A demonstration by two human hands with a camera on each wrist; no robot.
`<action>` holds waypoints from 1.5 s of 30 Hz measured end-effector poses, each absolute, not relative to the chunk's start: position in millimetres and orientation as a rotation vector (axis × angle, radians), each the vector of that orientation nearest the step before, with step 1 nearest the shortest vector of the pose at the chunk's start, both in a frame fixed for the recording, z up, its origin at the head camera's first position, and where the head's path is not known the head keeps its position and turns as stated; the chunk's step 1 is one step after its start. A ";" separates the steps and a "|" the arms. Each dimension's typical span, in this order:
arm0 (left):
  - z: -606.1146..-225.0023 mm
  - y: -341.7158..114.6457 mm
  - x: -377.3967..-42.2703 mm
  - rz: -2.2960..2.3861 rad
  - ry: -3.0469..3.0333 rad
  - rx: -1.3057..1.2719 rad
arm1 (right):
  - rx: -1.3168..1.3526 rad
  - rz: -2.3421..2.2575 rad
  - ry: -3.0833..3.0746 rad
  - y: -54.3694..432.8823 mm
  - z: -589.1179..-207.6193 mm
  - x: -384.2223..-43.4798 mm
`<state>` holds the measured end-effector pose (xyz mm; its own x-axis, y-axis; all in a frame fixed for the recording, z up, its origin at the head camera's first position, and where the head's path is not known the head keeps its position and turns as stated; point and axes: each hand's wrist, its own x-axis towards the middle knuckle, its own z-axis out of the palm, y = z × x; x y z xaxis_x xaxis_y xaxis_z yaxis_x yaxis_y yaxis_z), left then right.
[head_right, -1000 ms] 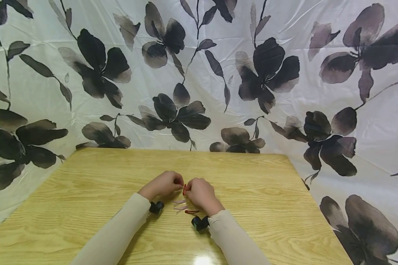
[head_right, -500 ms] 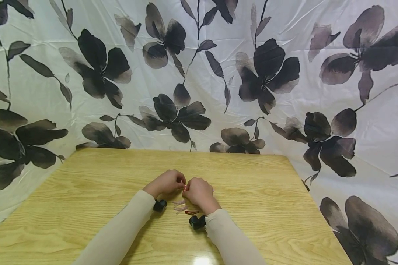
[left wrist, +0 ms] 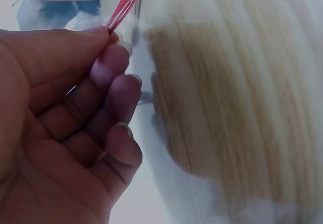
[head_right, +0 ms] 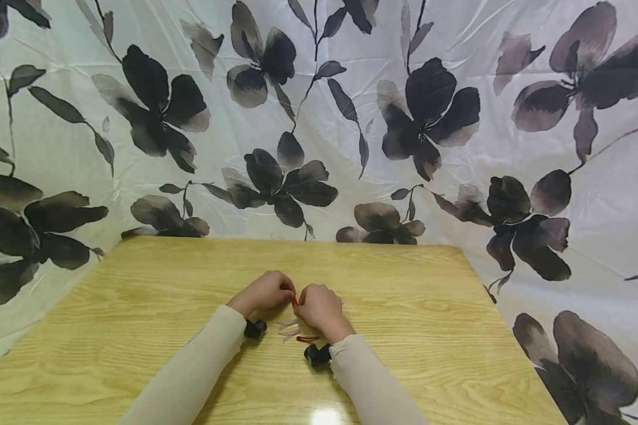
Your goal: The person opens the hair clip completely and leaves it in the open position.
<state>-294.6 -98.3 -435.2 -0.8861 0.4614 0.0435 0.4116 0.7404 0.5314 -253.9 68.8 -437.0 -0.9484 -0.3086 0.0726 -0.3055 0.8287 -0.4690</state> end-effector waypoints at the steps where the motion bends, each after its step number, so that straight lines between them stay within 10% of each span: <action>1: -435.2 -99.6 -294.5 0.855 2.835 0.705 | -0.496 -0.766 2.998 68.9 -437.0 -254.1; 45: -441.5 -114.8 -269.6 1.381 2.572 0.408 | -0.361 -1.483 2.761 84.9 -441.3 -264.8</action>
